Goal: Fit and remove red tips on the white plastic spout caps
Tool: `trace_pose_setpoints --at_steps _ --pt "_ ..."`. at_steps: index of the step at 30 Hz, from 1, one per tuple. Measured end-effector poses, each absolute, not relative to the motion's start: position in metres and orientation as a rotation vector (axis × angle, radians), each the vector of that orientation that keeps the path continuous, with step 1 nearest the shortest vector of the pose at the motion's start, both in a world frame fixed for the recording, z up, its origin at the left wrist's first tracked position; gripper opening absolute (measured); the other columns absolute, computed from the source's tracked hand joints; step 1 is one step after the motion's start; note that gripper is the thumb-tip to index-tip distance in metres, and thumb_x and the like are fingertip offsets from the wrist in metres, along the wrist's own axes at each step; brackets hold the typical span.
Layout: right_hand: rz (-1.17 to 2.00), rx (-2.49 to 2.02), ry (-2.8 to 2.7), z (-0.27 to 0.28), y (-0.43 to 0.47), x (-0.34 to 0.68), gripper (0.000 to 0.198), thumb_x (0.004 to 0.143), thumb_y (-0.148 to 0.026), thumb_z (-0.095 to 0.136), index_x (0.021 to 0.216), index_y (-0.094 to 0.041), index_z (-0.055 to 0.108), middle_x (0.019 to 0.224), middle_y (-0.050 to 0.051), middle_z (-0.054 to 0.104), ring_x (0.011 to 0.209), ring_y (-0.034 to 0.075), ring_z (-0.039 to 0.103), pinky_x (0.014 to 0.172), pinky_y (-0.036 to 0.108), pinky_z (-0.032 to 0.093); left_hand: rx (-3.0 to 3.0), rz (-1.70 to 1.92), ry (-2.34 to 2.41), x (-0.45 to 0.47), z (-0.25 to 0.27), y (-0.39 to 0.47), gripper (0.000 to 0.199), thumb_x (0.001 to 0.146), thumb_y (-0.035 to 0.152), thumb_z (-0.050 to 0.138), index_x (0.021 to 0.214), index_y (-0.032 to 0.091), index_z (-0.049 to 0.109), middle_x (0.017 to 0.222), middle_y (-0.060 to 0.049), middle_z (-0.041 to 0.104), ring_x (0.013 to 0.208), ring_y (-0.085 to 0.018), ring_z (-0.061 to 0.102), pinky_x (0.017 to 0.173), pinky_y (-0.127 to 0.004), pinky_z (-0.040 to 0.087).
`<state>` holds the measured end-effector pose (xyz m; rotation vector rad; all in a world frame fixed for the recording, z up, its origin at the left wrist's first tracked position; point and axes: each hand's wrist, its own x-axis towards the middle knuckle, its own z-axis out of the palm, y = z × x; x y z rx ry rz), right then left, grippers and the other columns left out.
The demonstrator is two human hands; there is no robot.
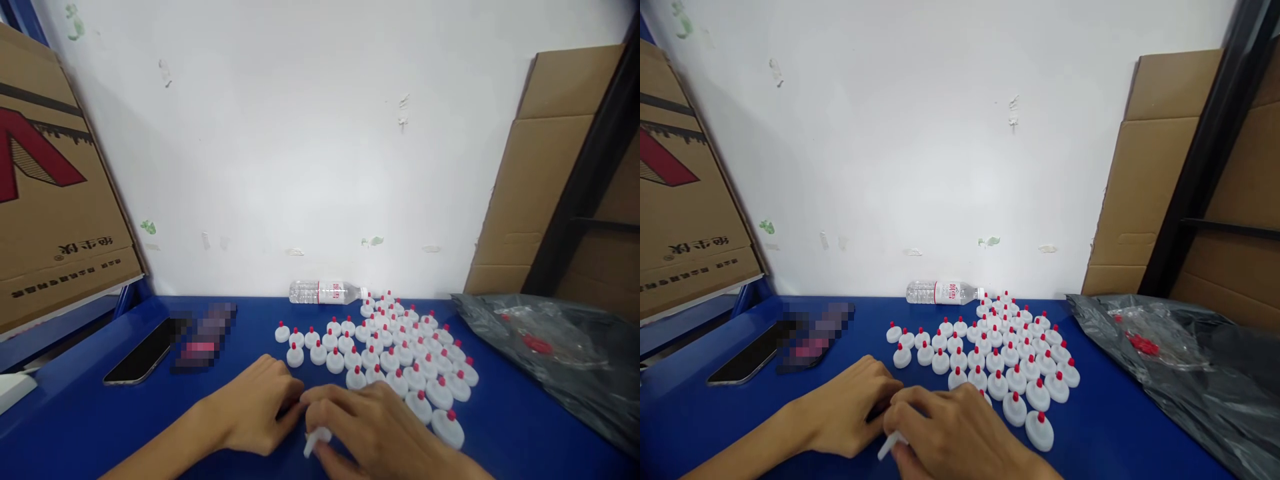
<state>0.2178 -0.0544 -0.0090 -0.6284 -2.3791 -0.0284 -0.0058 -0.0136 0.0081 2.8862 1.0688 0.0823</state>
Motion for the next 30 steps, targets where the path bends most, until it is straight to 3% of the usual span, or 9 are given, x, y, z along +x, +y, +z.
trace_pose_setpoints --at_steps 4,7,13,17,21,26,30 --pt "0.209 -0.663 -2.317 -0.026 -0.053 0.211 0.017 0.087 -0.026 0.073 0.098 -0.027 0.061 0.111 -0.006 0.073 0.090 0.013 0.073 0.063 0.021 0.044 2.979 -0.012 1.086 -0.005 0.009 -0.012 0.028 0.092 0.027 0.054 0.065 0.021 0.052 0.061 -0.002 0.068 0.055 -0.020 0.062 0.053 -0.033 0.024" --pt "0.280 -0.794 -2.308 -0.037 -0.050 0.210 0.022 0.079 -0.030 0.081 0.094 -0.028 0.066 0.112 -0.002 0.069 0.081 0.014 0.070 0.060 0.022 0.043 2.983 -0.048 1.098 -0.005 0.010 -0.012 0.027 0.095 0.028 0.052 0.069 0.022 0.058 0.065 -0.002 0.071 0.060 -0.022 0.067 0.054 -0.033 0.028" --pt "0.314 -0.908 -2.358 -0.056 -0.048 0.211 0.015 0.083 -0.023 0.071 0.096 -0.027 0.066 0.080 -0.006 0.069 0.061 0.011 0.065 0.054 0.022 0.035 2.981 -0.081 1.175 -0.004 0.010 -0.015 0.027 0.095 0.033 0.054 0.071 0.021 0.057 0.071 -0.004 0.072 0.067 -0.024 0.069 0.057 -0.033 0.030" --pt "0.276 -0.936 -2.352 -0.057 -0.051 0.213 0.012 0.087 -0.022 0.067 0.097 -0.027 0.064 0.081 -0.007 0.071 0.060 0.010 0.065 0.054 0.022 0.035 2.978 -0.052 1.157 -0.005 0.012 -0.014 0.029 0.095 0.033 0.054 0.069 0.020 0.053 0.069 -0.003 0.070 0.065 -0.022 0.067 0.057 -0.033 0.030" --pt "0.327 -1.022 -2.272 -0.051 -0.052 0.213 0.010 0.089 -0.022 0.066 0.097 -0.027 0.063 0.076 -0.008 0.071 0.060 0.011 0.067 0.055 0.021 0.038 2.977 0.091 1.137 -0.008 0.016 -0.009 0.035 0.104 0.028 0.039 0.072 0.021 0.051 0.071 -0.001 0.068 0.064 -0.019 0.065 0.059 -0.033 0.031" --pt "0.381 -1.029 -2.233 -0.045 -0.055 0.213 0.008 0.092 -0.025 0.063 0.098 -0.029 0.064 0.076 -0.008 0.071 0.060 0.011 0.068 0.055 0.021 0.040 2.838 0.297 1.497 -0.011 0.016 0.001 0.023 0.107 0.029 0.034 0.092 0.023 0.050 0.080 -0.002 0.071 0.069 -0.024 0.068 0.060 -0.033 0.032" --pt "0.377 -0.998 -2.192 -0.042 -0.059 0.217 0.026 0.095 -0.028 0.060 0.121 -0.031 0.057 0.075 -0.010 0.071 0.057 0.010 0.068 0.055 0.020 0.042 2.763 0.324 1.642 -0.011 0.007 0.007 0.018 0.107 0.037 0.038 0.109 0.022 0.048 0.087 -0.005 0.075 0.078 -0.031 0.072 0.063 -0.033 0.035"
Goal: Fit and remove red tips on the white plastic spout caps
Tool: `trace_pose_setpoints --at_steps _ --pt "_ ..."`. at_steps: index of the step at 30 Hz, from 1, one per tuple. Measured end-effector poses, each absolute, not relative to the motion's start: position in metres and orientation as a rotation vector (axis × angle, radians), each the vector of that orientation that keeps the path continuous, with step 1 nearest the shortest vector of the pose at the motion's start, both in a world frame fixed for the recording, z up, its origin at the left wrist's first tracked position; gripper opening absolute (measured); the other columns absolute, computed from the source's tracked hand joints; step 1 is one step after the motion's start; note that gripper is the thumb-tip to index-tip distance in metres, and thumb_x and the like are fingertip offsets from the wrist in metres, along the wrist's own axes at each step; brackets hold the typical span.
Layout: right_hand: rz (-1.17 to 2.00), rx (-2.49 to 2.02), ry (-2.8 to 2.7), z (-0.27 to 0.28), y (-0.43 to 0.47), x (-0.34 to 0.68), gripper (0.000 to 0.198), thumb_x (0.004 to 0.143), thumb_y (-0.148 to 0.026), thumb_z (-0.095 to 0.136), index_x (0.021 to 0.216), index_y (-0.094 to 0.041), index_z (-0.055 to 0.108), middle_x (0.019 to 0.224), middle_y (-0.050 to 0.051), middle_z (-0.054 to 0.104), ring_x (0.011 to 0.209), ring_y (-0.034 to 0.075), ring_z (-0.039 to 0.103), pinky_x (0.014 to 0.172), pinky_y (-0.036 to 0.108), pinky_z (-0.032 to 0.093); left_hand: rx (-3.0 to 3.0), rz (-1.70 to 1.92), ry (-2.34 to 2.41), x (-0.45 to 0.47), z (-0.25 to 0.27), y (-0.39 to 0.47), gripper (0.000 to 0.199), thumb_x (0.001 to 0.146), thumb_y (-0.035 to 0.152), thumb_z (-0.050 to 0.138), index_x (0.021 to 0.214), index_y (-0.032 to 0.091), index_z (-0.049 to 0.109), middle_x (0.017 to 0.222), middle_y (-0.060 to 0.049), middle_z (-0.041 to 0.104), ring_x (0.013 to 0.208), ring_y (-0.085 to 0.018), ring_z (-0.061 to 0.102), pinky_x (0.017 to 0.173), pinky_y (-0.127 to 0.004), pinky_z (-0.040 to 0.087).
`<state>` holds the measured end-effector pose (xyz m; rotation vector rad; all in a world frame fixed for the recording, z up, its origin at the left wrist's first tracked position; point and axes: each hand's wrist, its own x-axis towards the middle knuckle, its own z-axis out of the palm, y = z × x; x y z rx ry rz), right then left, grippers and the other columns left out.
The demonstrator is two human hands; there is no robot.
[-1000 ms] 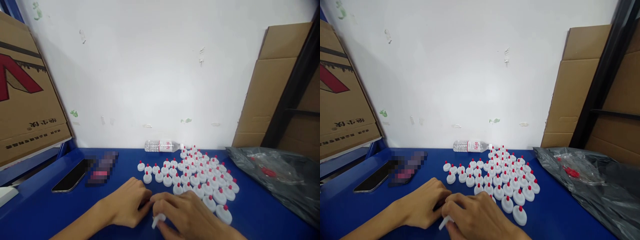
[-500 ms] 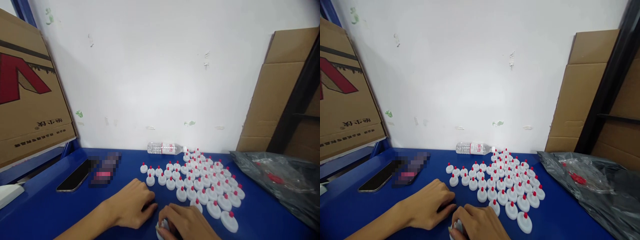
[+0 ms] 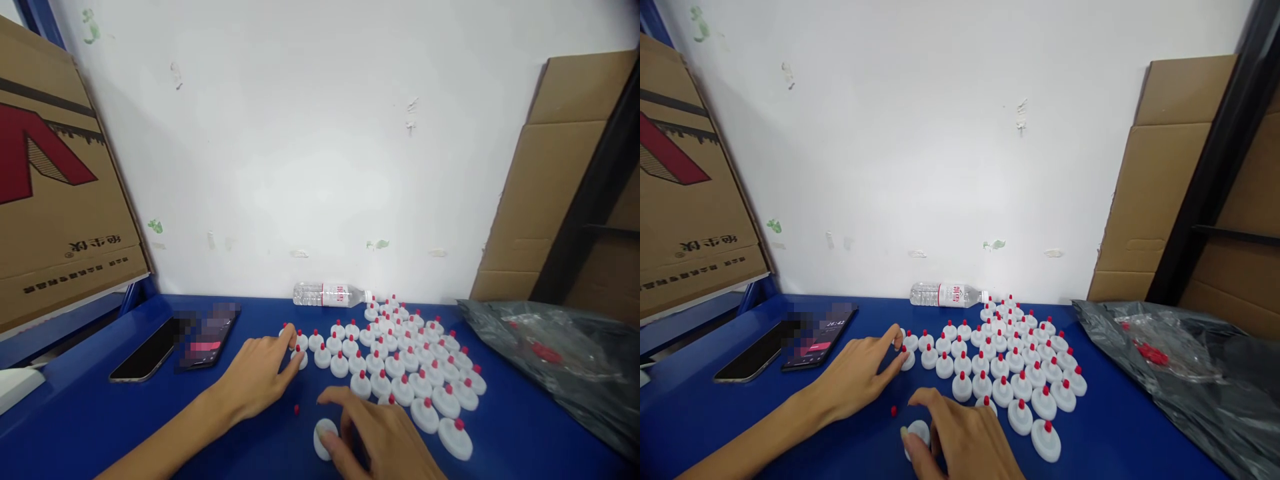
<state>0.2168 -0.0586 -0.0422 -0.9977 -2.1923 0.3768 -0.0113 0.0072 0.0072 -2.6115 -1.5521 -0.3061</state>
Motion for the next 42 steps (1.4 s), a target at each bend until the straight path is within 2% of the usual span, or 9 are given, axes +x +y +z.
trace_pose_setpoints --at_steps 4,8,13,16,25,31,37,39,42 --pt "0.263 -0.911 -2.163 -0.038 -0.062 0.221 0.021 0.099 -0.026 0.055 0.119 -0.030 0.054 0.076 -0.010 0.069 0.052 0.008 0.064 0.049 0.020 0.039 -2.624 -0.232 -1.563 -0.009 0.001 0.007 0.022 0.108 0.036 0.036 0.104 0.023 0.053 0.086 -0.006 0.075 0.077 -0.032 0.073 0.061 -0.033 0.037" --pt "0.209 -0.911 -2.131 -0.034 -0.063 0.222 0.017 0.101 -0.025 0.051 0.117 -0.030 0.053 0.078 -0.009 0.070 0.058 0.009 0.068 0.055 0.021 0.042 -2.625 -0.203 -1.569 -0.005 0.001 0.001 0.028 0.108 0.035 0.031 0.098 0.023 0.054 0.081 -0.006 0.074 0.074 -0.031 0.072 0.061 -0.033 0.038" --pt "0.225 -0.940 -2.136 -0.033 -0.063 0.223 0.016 0.102 -0.024 0.048 0.116 -0.030 0.054 0.079 -0.009 0.070 0.062 0.011 0.069 0.059 0.023 0.043 -2.617 -0.291 -1.645 -0.003 0.002 -0.001 0.025 0.108 0.038 0.035 0.123 0.022 0.046 0.102 -0.010 0.077 0.089 -0.032 0.075 0.069 -0.036 0.046" --pt "0.279 -0.978 -2.176 -0.032 -0.062 0.224 0.012 0.104 -0.026 0.045 0.108 -0.028 0.056 0.081 -0.007 0.069 0.064 0.012 0.068 0.059 0.024 0.042 -2.651 -0.274 -1.619 -0.005 -0.002 0.001 0.026 0.108 0.035 0.035 0.130 0.023 0.044 0.103 -0.009 0.078 0.093 -0.032 0.075 0.071 -0.035 0.047" --pt "0.343 -1.079 -2.172 -0.033 -0.056 0.223 0.027 0.106 -0.030 0.037 0.104 -0.028 0.064 0.093 -0.001 0.074 0.080 0.018 0.073 0.069 0.027 0.050 -2.674 -0.348 -1.592 -0.006 0.001 0.001 0.020 0.109 0.031 0.029 0.116 0.022 0.045 0.087 -0.005 0.074 0.075 -0.028 0.072 0.062 -0.031 0.040" --pt "0.227 -1.232 -2.103 -0.035 -0.051 0.232 0.033 0.107 -0.034 0.034 0.096 -0.027 0.064 0.084 -0.001 0.073 0.072 0.020 0.072 0.061 0.028 0.044 -2.822 -0.639 -1.449 -0.003 0.011 -0.007 0.012 0.105 0.029 0.034 0.095 0.025 0.040 0.069 0.003 0.062 0.057 -0.020 0.059 0.055 -0.028 0.033" --pt "0.080 -1.279 -2.053 -0.029 -0.044 0.240 0.042 0.108 -0.035 0.033 0.081 -0.024 0.064 0.076 0.001 0.070 0.061 0.018 0.067 0.055 0.028 0.039 -2.932 -0.762 -1.305 -0.004 0.007 -0.012 0.012 0.100 0.023 0.040 0.088 0.025 0.042 0.060 0.006 0.055 0.049 -0.015 0.050 0.052 -0.027 0.032" --pt "0.069 -1.276 -2.057 -0.028 -0.045 0.241 0.039 0.107 -0.034 0.034 0.085 -0.024 0.065 0.079 0.001 0.072 0.064 0.018 0.069 0.056 0.028 0.042 -2.979 -0.810 -1.240 -0.005 0.006 -0.013 0.011 0.099 0.023 0.043 0.088 0.024 0.044 0.060 0.006 0.057 0.049 -0.014 0.051 0.052 -0.027 0.033" --pt "0.001 -1.204 -2.061 -0.023 -0.051 0.239 0.024 0.103 -0.038 0.047 0.116 -0.027 0.064 0.099 0.002 0.076 0.076 0.020 0.073 0.062 0.029 0.052 -3.038 -0.880 -1.120 -0.006 0.007 -0.019 0.009 0.100 0.022 0.045 0.091 0.023 0.048 0.066 0.004 0.063 0.052 -0.013 0.055 0.057 -0.026 0.038"
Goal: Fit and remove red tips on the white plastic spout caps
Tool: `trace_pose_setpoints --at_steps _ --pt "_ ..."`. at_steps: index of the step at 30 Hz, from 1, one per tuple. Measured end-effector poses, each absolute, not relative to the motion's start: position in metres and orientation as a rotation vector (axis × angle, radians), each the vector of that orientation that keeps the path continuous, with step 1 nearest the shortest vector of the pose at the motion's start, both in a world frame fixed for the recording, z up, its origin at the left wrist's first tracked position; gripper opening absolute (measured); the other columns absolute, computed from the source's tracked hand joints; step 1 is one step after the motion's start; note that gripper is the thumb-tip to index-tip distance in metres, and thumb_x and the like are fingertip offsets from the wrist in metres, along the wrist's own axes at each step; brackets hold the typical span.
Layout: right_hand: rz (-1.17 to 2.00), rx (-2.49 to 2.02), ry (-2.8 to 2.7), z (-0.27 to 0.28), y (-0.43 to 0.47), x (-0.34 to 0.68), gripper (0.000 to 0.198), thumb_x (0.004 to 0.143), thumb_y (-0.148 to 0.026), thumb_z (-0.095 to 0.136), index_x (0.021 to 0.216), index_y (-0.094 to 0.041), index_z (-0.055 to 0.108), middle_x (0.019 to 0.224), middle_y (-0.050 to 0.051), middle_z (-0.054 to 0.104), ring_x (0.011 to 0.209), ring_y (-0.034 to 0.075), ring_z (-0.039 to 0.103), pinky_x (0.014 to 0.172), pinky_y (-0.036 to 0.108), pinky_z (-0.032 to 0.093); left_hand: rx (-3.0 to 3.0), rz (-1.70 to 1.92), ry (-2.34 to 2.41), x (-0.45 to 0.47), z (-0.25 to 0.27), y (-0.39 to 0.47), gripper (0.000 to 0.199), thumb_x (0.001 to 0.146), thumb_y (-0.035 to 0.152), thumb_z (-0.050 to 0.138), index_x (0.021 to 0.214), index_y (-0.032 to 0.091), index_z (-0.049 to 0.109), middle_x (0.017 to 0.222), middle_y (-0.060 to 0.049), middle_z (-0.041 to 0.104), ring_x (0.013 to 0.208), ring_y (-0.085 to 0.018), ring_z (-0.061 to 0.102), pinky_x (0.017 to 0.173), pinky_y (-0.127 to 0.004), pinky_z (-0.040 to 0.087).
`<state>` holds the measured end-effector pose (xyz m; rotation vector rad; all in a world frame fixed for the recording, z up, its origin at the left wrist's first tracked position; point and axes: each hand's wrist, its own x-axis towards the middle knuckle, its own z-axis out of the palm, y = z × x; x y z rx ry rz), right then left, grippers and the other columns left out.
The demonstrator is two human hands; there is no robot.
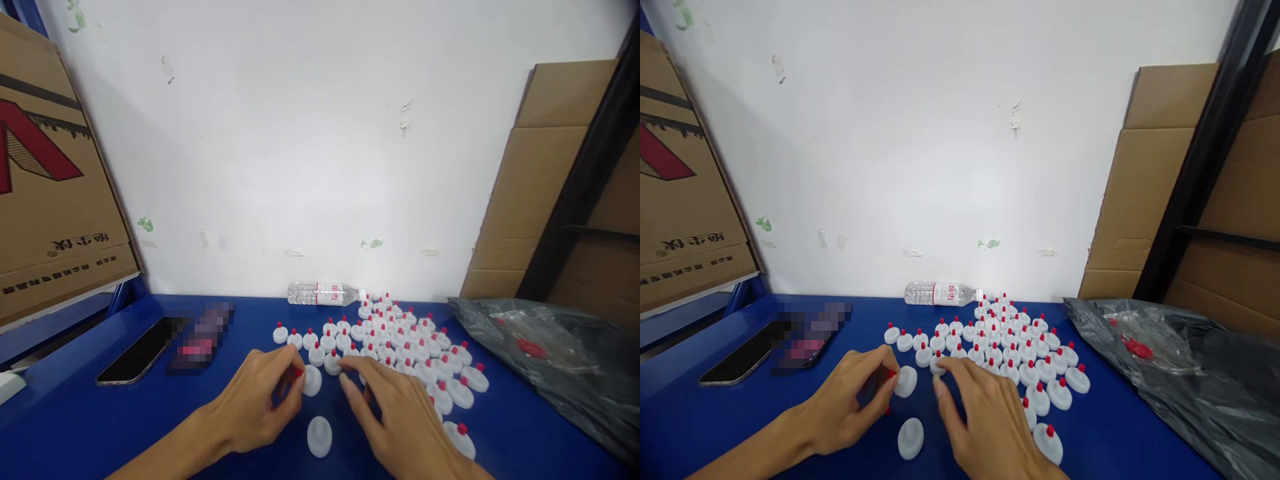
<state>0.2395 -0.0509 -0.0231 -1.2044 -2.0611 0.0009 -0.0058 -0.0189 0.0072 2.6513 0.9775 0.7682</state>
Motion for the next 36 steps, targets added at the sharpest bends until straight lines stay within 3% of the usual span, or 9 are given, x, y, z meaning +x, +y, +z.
trace_pose_setpoints --at_steps 2,4,7,13,19,24,30,36 --pt "-0.104 -1.105 -2.067 -0.019 -0.056 0.238 0.042 0.097 -0.043 0.057 0.136 -0.027 0.054 0.113 0.006 0.075 0.087 0.023 0.075 0.069 0.032 0.057 2.670 0.798 0.900 -0.004 0.009 -0.026 0.007 0.100 0.019 0.045 0.097 0.023 0.050 0.077 0.002 0.066 0.059 -0.013 0.059 0.063 -0.027 0.041" --pt "-0.198 -0.979 -2.077 -0.014 -0.061 0.235 0.052 0.094 -0.046 0.062 0.140 -0.024 0.051 0.119 0.008 0.074 0.096 0.025 0.074 0.077 0.035 0.059 2.690 0.833 0.808 -0.001 0.010 -0.035 0.011 0.100 0.016 0.046 0.103 0.026 0.050 0.089 0.001 0.068 0.067 -0.013 0.062 0.067 -0.027 0.042" --pt "-0.260 -0.808 -2.080 -0.011 -0.063 0.232 0.036 0.098 -0.039 0.060 0.130 -0.022 0.058 0.113 0.006 0.076 0.095 0.021 0.075 0.079 0.031 0.059 2.718 0.890 0.730 0.003 0.010 -0.043 0.015 0.100 0.015 0.049 0.108 0.028 0.047 0.096 0.002 0.067 0.076 -0.013 0.065 0.069 -0.026 0.042" --pt "-0.349 -0.736 -2.152 -0.015 -0.060 0.233 0.026 0.104 -0.039 0.054 0.115 -0.018 0.064 0.095 0.004 0.077 0.076 0.020 0.073 0.066 0.030 0.057 2.908 0.572 0.824 0.004 0.005 -0.037 0.004 0.104 0.025 0.047 0.100 0.025 0.046 0.087 0.002 0.067 0.065 -0.016 0.061 0.065 -0.029 0.039" --pt "-0.382 -0.693 -2.154 -0.012 -0.061 0.230 0.030 0.104 -0.042 0.053 0.109 -0.017 0.067 0.088 0.003 0.076 0.069 0.018 0.071 0.060 0.029 0.056 2.809 0.506 0.725 0.002 0.015 -0.039 0.029 0.109 0.026 0.027 0.084 0.023 0.042 0.074 0.003 0.057 0.058 -0.014 0.050 0.060 -0.029 0.034" --pt "-0.478 -0.633 -2.121 -0.010 -0.058 0.226 0.029 0.104 -0.038 0.055 0.110 -0.013 0.069 0.086 0.004 0.076 0.065 0.016 0.070 0.058 0.028 0.055 2.415 0.571 0.767 0.007 0.019 -0.040 0.041 0.111 0.041 0.028 0.078 0.021 0.042 0.070 0.004 0.046 0.064 -0.013 0.043 0.065 -0.026 0.035" --pt "-0.667 -0.673 -2.099 -0.004 -0.056 0.244 0.024 0.101 -0.019 0.059 0.122 -0.015 0.068 0.112 0.006 0.078 0.073 0.017 0.073 0.062 0.028 0.056 1.740 0.647 0.755 0.002 0.011 -0.021 0.048 0.104 0.061 0.033 0.073 0.024 0.034 0.059 0.009 0.019 0.049 -0.011 0.014 0.043 -0.025 0.016" --pt "-0.460 -0.834 -2.037 -0.005 -0.054 0.254 0.021 0.099 -0.019 0.057 0.117 -0.022 0.067 0.108 0.004 0.076 0.083 0.018 0.075 0.070 0.029 0.058 2.483 0.611 1.184 -0.012 0.011 0.002 0.048 0.109 0.045 0.028 0.068 0.021 0.030 0.061 0.006 0.027 0.055 -0.013 0.025 0.057 -0.030 0.021"
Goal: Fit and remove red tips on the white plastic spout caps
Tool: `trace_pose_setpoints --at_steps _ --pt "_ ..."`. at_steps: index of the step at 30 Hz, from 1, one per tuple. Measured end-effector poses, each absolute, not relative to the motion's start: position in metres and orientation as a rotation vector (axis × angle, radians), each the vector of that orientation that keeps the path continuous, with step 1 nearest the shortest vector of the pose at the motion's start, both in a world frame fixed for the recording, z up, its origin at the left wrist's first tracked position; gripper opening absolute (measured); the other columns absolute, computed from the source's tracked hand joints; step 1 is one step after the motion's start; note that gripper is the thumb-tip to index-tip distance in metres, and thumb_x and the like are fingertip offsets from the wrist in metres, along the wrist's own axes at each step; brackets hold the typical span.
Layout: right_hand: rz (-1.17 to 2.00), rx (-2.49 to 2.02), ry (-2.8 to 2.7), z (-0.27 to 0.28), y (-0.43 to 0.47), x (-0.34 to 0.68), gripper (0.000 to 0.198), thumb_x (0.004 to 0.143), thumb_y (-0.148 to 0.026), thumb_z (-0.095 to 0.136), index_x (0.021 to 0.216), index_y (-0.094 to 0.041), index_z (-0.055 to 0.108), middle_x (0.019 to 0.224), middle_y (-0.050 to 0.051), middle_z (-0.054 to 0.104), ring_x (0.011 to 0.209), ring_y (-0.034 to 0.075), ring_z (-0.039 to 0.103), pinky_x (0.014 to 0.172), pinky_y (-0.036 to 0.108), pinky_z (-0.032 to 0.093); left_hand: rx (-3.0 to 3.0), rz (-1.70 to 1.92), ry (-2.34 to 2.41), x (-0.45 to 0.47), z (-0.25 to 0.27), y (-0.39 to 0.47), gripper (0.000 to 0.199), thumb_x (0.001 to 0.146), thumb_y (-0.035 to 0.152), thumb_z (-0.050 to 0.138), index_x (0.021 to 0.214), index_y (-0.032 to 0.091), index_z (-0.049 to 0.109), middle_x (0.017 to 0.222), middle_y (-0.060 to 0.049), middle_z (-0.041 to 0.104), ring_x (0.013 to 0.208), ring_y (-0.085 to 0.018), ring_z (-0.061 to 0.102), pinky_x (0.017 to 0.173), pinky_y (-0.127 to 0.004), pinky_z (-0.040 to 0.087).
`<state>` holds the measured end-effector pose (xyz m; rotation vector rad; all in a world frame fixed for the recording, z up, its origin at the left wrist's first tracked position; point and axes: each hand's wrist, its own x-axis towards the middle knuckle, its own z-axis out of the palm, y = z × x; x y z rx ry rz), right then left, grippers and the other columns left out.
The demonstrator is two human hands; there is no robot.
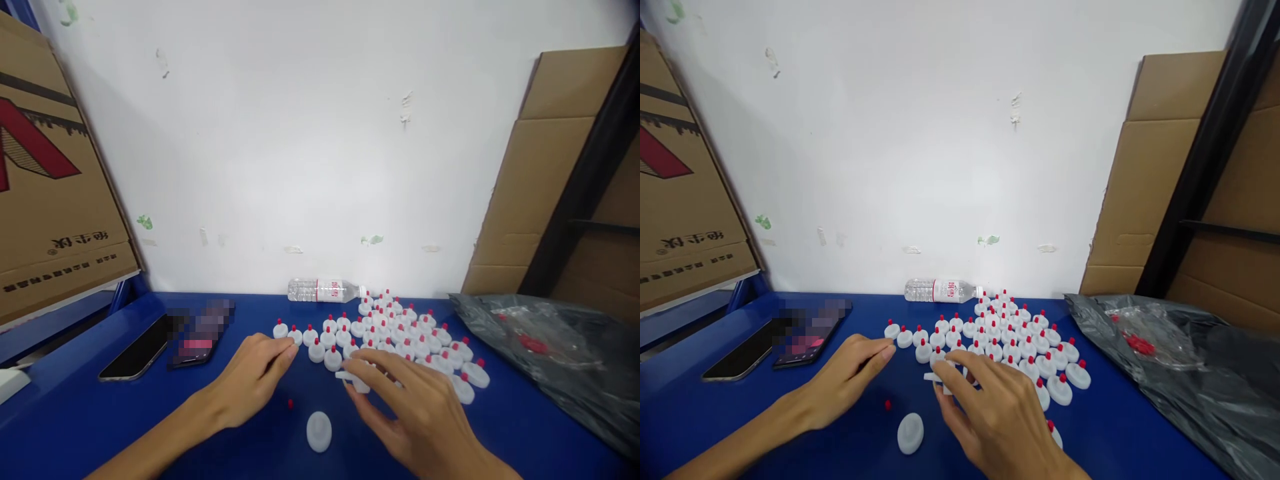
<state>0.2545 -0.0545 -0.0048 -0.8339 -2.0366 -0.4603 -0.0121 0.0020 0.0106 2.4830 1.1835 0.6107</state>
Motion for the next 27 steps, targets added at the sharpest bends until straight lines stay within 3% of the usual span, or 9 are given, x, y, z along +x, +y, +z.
trace_pose_setpoints --at_steps 4,9,15,19,27 --pt "-0.290 -0.874 -2.079 -0.016 -0.053 0.248 0.019 0.098 -0.016 0.054 0.108 -0.026 0.067 0.111 0.003 0.074 0.083 0.017 0.074 0.067 0.028 0.057 2.581 0.469 1.276 -0.011 0.005 0.006 0.048 0.109 0.041 0.031 0.065 0.020 0.035 0.057 0.006 0.030 0.051 -0.014 0.024 0.059 -0.033 0.016" --pt "-0.110 -0.928 -2.082 -0.021 -0.053 0.245 0.007 0.097 -0.022 0.061 0.098 -0.025 0.067 0.115 0.006 0.070 0.102 0.025 0.067 0.081 0.037 0.056 2.614 0.372 1.344 -0.011 0.000 0.004 0.046 0.110 0.039 0.026 0.070 0.022 0.042 0.058 0.003 0.043 0.054 -0.017 0.037 0.060 -0.034 0.018" --pt "0.040 -0.999 -2.143 -0.024 -0.053 0.242 0.008 0.094 -0.019 0.064 0.095 -0.025 0.069 0.091 0.004 0.066 0.086 0.023 0.062 0.076 0.039 0.051 2.625 0.301 1.329 -0.010 0.010 -0.001 0.019 0.105 0.033 0.040 0.091 0.024 0.048 0.074 0.003 0.060 0.066 -0.020 0.052 0.062 -0.031 0.026" --pt "0.126 -1.026 -2.172 -0.027 -0.051 0.241 0.008 0.094 -0.018 0.065 0.094 -0.025 0.069 0.087 0.001 0.067 0.087 0.022 0.061 0.079 0.038 0.047 2.614 0.171 1.253 -0.007 0.017 -0.006 0.008 0.101 0.025 0.046 0.105 0.026 0.054 0.071 0.005 0.064 0.066 -0.020 0.057 0.065 -0.031 0.031" --pt "0.153 -1.069 -2.195 -0.023 -0.054 0.241 0.007 0.095 -0.024 0.064 0.092 -0.024 0.070 0.086 0.001 0.069 0.088 0.022 0.060 0.088 0.041 0.042 2.639 0.049 1.219 -0.008 0.021 -0.009 0.011 0.098 0.030 0.051 0.100 0.027 0.061 0.069 0.004 0.059 0.071 -0.020 0.058 0.064 -0.030 0.034"
